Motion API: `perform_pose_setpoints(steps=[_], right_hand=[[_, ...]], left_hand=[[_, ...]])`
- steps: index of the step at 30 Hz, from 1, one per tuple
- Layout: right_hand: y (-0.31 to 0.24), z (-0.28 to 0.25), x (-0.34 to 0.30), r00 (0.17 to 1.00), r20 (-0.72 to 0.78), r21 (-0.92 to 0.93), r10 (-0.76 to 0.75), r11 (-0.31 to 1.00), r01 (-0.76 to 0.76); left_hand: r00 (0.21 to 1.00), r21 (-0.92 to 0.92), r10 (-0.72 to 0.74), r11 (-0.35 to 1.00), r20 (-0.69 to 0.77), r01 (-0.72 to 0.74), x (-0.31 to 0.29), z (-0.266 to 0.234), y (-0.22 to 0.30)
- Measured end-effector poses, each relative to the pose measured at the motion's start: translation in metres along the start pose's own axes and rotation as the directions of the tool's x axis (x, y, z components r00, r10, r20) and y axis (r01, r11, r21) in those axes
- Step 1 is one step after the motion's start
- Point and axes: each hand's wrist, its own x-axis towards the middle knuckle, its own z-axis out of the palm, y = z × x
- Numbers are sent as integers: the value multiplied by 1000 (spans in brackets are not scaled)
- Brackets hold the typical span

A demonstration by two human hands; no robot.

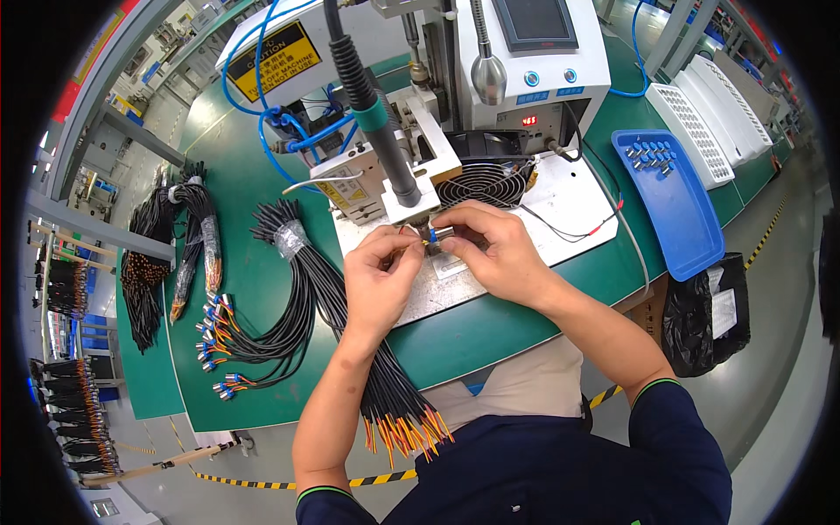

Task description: The person assembles a wiring harness component by hand, attaching electrical terminals to plastic connectors, then tests the completed harness using industrial bench equipment.

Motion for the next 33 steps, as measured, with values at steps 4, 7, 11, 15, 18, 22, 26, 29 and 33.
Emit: perform_pose_setpoints(steps=[4, 7, 11, 15, 18, 22, 26, 29, 33], right_hand=[[0, 1, 0, 1000, -3, -5, -4, 1000, 4], [1, 1, -1, 1000, -9, -4, -10, 1000, 10], [2, 2, -1, 1000, -18, 4, -17, 1000, 17], [2, 2, -1, 1000, -19, -8, -24, 1000, 24], [1, 2, -1, 999, -25, -8, -27, 1000, 26], [1, 2, -1, 999, -25, -5, -22, 1000, 22], [1, 3, -1, 999, -29, 17, -28, 999, 28], [0, 3, -1, 999, -25, 18, -21, 1000, 21], [1, 2, -1, 1000, -25, 12, -18, 1000, 18]], left_hand=[[1000, 15, 7, 1000, -11, -7, -1, 1, 1], [1000, 11, 6, 1000, -12, -6, -1, 1, 0], [1000, -6, 11, 1000, -22, -12, -1, 2, -1], [1000, -14, 16, 1000, -23, -16, -1, 2, -3], [999, -29, 17, 999, -30, -18, -1, 3, -4], [999, -29, 25, 999, -27, -26, 0, 3, -4], [999, -33, 15, 999, -30, -16, -1, 2, -4], [1000, -8, 6, 1000, -18, -6, -1, 1, -3], [999, -130, -49, 990, 15, 51, -3, 0, 0]])
